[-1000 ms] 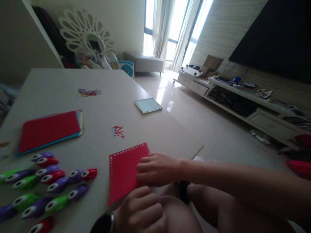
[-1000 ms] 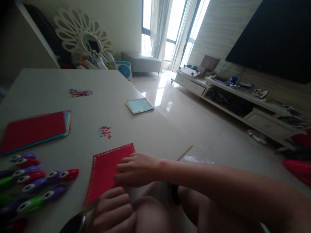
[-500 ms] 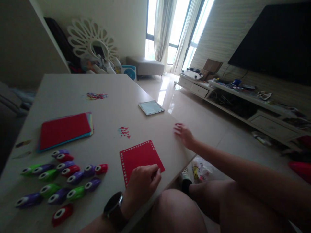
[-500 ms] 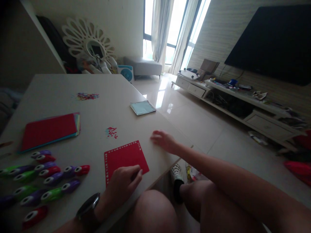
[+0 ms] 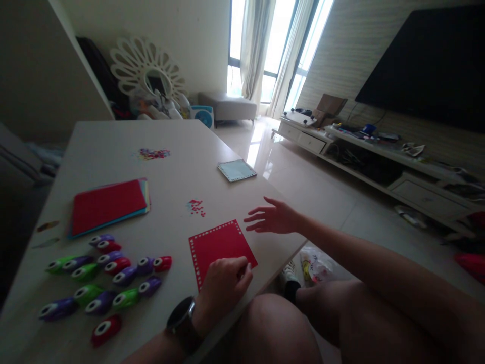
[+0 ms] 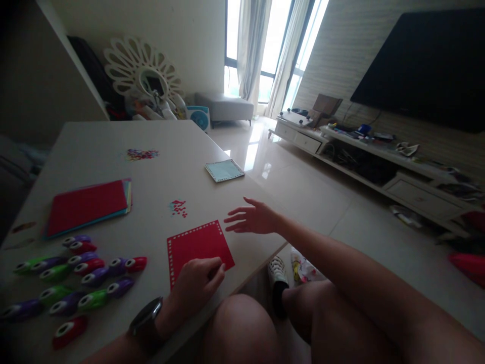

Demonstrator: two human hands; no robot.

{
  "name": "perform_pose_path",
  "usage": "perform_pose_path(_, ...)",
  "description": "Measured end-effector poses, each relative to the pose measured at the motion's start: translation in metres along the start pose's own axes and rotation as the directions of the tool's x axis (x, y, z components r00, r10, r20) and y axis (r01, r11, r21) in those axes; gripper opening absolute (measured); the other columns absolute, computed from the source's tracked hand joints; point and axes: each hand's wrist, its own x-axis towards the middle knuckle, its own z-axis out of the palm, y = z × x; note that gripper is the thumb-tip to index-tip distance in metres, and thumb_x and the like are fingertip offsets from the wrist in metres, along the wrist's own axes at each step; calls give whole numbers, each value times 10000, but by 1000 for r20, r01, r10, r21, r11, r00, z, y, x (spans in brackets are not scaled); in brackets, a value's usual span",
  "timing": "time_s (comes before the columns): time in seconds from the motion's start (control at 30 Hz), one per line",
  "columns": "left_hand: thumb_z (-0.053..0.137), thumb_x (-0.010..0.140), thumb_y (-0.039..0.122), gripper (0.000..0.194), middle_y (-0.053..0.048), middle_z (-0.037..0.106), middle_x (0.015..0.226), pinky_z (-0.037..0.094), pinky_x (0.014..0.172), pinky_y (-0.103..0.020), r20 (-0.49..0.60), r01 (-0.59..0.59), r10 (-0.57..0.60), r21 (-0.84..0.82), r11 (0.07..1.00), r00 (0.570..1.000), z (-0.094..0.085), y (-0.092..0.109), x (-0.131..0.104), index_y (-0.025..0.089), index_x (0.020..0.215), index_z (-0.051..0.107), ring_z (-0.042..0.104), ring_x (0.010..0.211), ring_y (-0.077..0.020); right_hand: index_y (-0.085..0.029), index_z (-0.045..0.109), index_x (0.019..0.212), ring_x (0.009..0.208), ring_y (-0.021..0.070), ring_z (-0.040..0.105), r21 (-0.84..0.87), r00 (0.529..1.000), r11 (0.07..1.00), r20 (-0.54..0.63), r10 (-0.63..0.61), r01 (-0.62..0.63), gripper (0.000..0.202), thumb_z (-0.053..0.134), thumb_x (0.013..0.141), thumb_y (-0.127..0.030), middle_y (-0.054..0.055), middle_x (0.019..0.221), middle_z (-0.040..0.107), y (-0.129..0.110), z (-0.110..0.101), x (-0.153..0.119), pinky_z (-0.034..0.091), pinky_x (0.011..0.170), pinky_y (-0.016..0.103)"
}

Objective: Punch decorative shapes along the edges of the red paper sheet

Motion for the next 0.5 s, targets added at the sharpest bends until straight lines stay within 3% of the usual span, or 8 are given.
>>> perform_pose_path(0.03, 481, 933, 282, 301, 6, 527, 601, 166, 606, -312, -1, -2, 2, -4, 1000, 1000, 0, 0, 0, 182, 651, 512, 377, 560, -122, -191, 669, 1025, 1095, 285, 687, 2, 975, 993, -187, -118, 120, 338, 594, 861, -478, 124, 1148, 733, -4, -6, 7, 519, 939, 477)
perform_pose_path(0.07, 477, 936, 284, 306, 6, 524, 599, 168, 606, -311, -3, -2, 2, -9, 1000, 1000, 0, 1, 0, 182, 650, 515, 377, 558, -122, -197, 657, 987, 1059, 278, 688, -25, 842, 947, -451, -296, 320, 259, 602, 837, -400, 109, 1093, 736, -9, -14, 13, 527, 913, 473)
perform_pose_path(0.1, 473, 939, 287, 311, 7, 521, 596, 171, 606, -310, -6, -3, 3, -15, 1000, 1000, -1, 1, -1, 182, 649, 519, 376, 555, -122, -233, 626, 1024, 1129, 237, 652, -60, 721, 899, -575, -386, 434, 232, 548, 844, -357, 64, 1154, 713, -15, -24, 19, 508, 956, 438)
perform_pose_path(0.17, 471, 940, 288, 316, 7, 516, 590, 178, 604, -309, -13, -4, 3, -26, 1000, 1000, -1, 2, 0, 183, 648, 529, 377, 549, -122, -288, 563, 1092, 1239, 169, 577, -102, 571, 841, -690, -445, 532, 264, 420, 872, -325, 4, 1224, 659, -26, -45, 28, 459, 1025, 383)
perform_pose_path(0.23, 476, 936, 285, 314, 4, 521, 589, 181, 603, -311, -23, -5, 5, -29, 1000, 1000, -1, 3, 0, 184, 646, 539, 386, 549, -124, -282, 532, 1069, 1233, 163, 577, -108, 503, 817, -740, -447, 567, 263, 368, 867, -324, 9, 1229, 632, -30, -58, 33, 461, 1022, 369)
perform_pose_path(0.3, 481, 932, 282, 313, 2, 522, 584, 181, 600, -313, -31, -3, 2, -29, 1000, 1000, -2, 4, 1, 185, 640, 541, 390, 547, -126, -255, 537, 992, 1119, 192, 641, -71, 534, 827, -731, -424, 558, 225, 400, 845, -357, 44, 1177, 641, -26, -58, 37, 505, 960, 370)
perform_pose_path(0.43, 487, 928, 277, 311, 7, 512, 573, 178, 598, -312, -21, 3, -3, -25, 1000, 1000, -3, 4, 1, 184, 634, 528, 379, 537, -121, -214, 613, 941, 949, 280, 699, 14, 836, 929, -440, -327, 370, 311, 569, 806, -491, 120, 1065, 694, -13, -36, 50, 566, 843, 458)
perform_pose_path(0.5, 487, 931, 278, 315, 7, 513, 575, 176, 597, -312, -21, -1, 1, -24, 1000, 1000, -3, 4, 1, 183, 632, 523, 379, 536, -119, -223, 618, 999, 984, 272, 683, -89, 824, 929, -437, -361, 360, 346, 578, 810, -511, 100, 1100, 691, -14, -30, 58, 561, 853, 457)
